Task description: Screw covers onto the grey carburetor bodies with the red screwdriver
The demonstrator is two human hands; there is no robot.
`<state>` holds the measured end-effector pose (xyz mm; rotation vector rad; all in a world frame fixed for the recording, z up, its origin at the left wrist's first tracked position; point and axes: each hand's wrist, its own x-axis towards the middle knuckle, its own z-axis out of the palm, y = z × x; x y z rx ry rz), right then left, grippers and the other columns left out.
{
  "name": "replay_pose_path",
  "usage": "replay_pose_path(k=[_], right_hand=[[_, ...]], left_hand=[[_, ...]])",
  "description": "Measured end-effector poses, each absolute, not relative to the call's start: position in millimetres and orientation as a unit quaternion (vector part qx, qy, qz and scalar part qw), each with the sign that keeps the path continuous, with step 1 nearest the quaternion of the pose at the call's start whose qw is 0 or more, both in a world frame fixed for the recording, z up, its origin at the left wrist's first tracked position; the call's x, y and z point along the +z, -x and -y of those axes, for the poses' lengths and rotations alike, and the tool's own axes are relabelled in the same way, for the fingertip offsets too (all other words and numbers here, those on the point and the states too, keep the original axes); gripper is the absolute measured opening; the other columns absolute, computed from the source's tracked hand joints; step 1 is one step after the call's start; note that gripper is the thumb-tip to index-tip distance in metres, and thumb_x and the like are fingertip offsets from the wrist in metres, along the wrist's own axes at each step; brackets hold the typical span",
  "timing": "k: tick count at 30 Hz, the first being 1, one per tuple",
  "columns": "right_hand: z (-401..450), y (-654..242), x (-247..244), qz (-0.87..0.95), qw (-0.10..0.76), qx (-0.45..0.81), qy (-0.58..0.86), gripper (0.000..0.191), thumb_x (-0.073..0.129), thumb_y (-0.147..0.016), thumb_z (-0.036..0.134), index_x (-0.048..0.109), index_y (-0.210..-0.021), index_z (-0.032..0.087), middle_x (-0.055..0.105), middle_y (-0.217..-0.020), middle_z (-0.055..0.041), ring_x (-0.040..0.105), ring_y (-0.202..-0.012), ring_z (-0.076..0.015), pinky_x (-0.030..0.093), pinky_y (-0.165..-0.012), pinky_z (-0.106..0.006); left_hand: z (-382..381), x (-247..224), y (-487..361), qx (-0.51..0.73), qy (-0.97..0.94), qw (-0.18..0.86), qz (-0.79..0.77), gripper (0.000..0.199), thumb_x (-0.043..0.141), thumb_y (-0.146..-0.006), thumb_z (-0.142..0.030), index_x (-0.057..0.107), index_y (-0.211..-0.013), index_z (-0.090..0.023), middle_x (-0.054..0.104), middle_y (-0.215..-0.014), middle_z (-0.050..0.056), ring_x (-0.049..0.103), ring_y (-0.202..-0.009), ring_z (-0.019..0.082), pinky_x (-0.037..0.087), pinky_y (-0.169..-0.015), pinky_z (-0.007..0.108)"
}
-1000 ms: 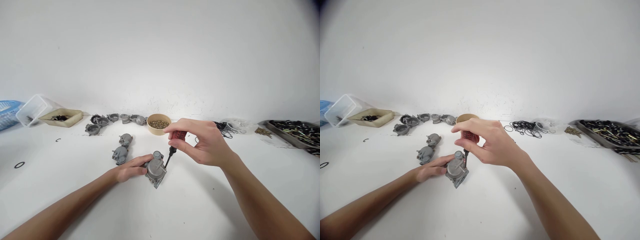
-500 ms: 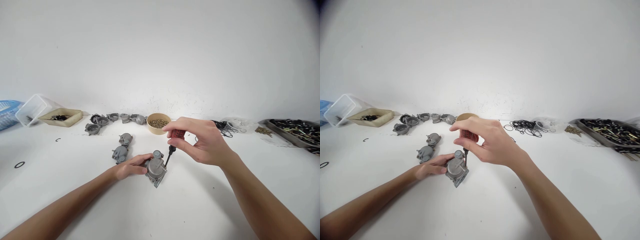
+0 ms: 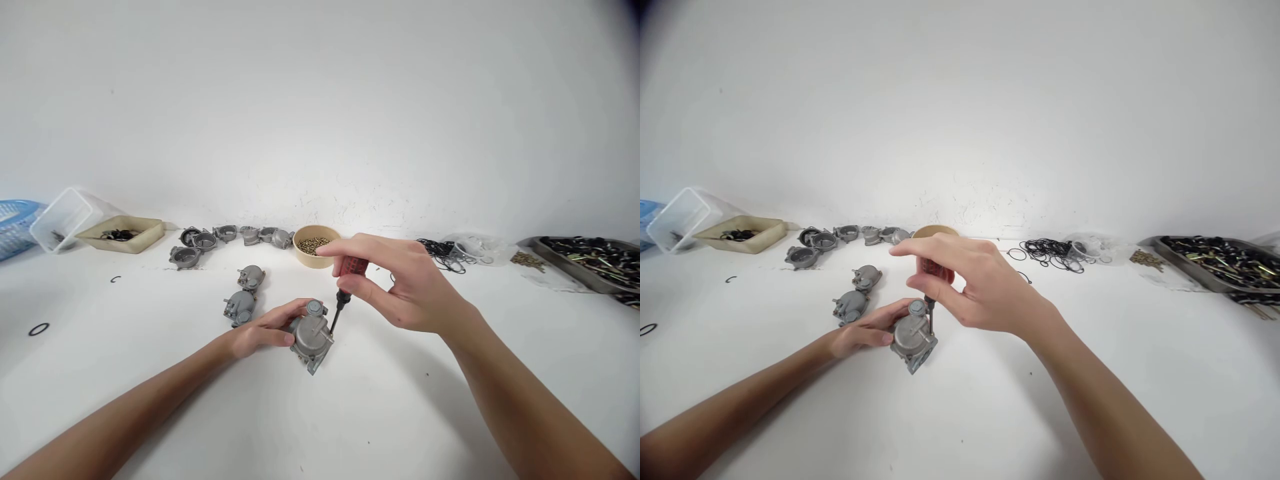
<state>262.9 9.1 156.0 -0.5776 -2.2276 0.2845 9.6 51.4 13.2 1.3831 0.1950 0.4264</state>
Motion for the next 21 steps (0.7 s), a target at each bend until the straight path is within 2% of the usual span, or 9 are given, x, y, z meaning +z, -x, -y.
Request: replay_pose_path(k=[3,6,8,11,14,17,19,21], right_hand=[[-5.7,-262.6,155.6,0.888,0.378,0.142,0.219,0.056,0.055,-0.097,0.011,0.049,-0.149,0.028,0.071,-0.102,-0.0036,0.069,-0.095,-0.0172,0.060,-0.081,-0.033],[-5.8,-259.9,153.0,0.881,0.381,0.169,0.225,0.064,0.054,-0.096,0.008,0.041,-0.154,0.031,0.070,-0.110,-0.0049,0.069,-0.100,-0.0184,0.061,-0.082,-0.033],[-8.4,-258.0,150.6,0.875,0.392,0.167,0.229,0.064,0.059,-0.095,0.010,0.042,-0.153,0.033,0.070,-0.111,-0.0047,0.069,-0.097,-0.0184,0.062,-0.080,-0.033],[-11.4,-257.1,148.8,0.879,0.402,0.144,0.212,0.057,0.066,-0.094,0.016,0.051,-0.146,0.032,0.071,-0.100,-0.0024,0.069,-0.089,-0.0172,0.062,-0.077,-0.032],[-9.5,-257.7,150.3,0.885,0.399,0.151,0.187,0.048,0.060,-0.096,0.016,0.055,-0.142,0.028,0.071,-0.098,-0.0033,0.070,-0.092,-0.0179,0.062,-0.079,-0.033],[-6.8,-257.2,151.3,0.873,0.411,0.181,0.189,0.054,0.056,-0.096,0.012,0.048,-0.148,0.026,0.071,-0.105,-0.0059,0.070,-0.096,-0.0188,0.063,-0.078,-0.034],[-8.0,-255.7,150.6,0.863,0.431,0.175,0.197,0.057,0.062,-0.094,0.013,0.048,-0.148,0.028,0.071,-0.102,-0.0044,0.070,-0.090,-0.0175,0.063,-0.077,-0.033],[-10.9,-254.2,149.6,0.861,0.445,0.148,0.195,0.050,0.067,-0.092,0.015,0.056,-0.139,0.029,0.070,-0.094,-0.0018,0.069,-0.083,-0.0161,0.062,-0.074,-0.032]], left_hand=[[-51.0,13.8,-9.1,0.193,-0.629,0.747,-0.100,0.069,0.069,-0.090,-0.038,0.040,-0.149,-0.019,0.052,-0.131,0.016,0.049,-0.119,0.038,0.042,-0.095,0.048],[-51.3,14.0,-8.5,0.194,-0.633,0.743,-0.101,0.068,0.069,-0.090,-0.038,0.041,-0.150,-0.019,0.052,-0.130,0.016,0.049,-0.115,0.036,0.042,-0.093,0.045],[-51.6,13.8,-8.3,0.195,-0.639,0.737,-0.099,0.064,0.068,-0.091,-0.037,0.043,-0.148,-0.019,0.053,-0.126,0.014,0.049,-0.112,0.034,0.041,-0.093,0.044],[-51.8,13.1,-8.2,0.195,-0.644,0.733,-0.101,0.059,0.068,-0.092,-0.035,0.047,-0.145,-0.020,0.054,-0.119,0.012,0.050,-0.109,0.033,0.041,-0.095,0.045],[-51.5,12.6,-8.5,0.197,-0.641,0.735,-0.101,0.062,0.068,-0.092,-0.036,0.045,-0.147,-0.020,0.054,-0.122,0.013,0.049,-0.111,0.034,0.041,-0.096,0.047],[-51.4,12.4,-8.0,0.200,-0.636,0.738,-0.104,0.066,0.070,-0.089,-0.037,0.044,-0.148,-0.019,0.052,-0.128,0.014,0.047,-0.116,0.036,0.041,-0.095,0.046],[-51.5,12.4,-7.2,0.199,-0.639,0.736,-0.103,0.064,0.069,-0.090,-0.036,0.045,-0.147,-0.019,0.053,-0.128,0.015,0.047,-0.117,0.036,0.041,-0.094,0.045],[-51.8,12.4,-6.7,0.195,-0.643,0.734,-0.099,0.060,0.067,-0.092,-0.035,0.046,-0.146,-0.020,0.053,-0.128,0.014,0.047,-0.117,0.036,0.042,-0.093,0.044]])
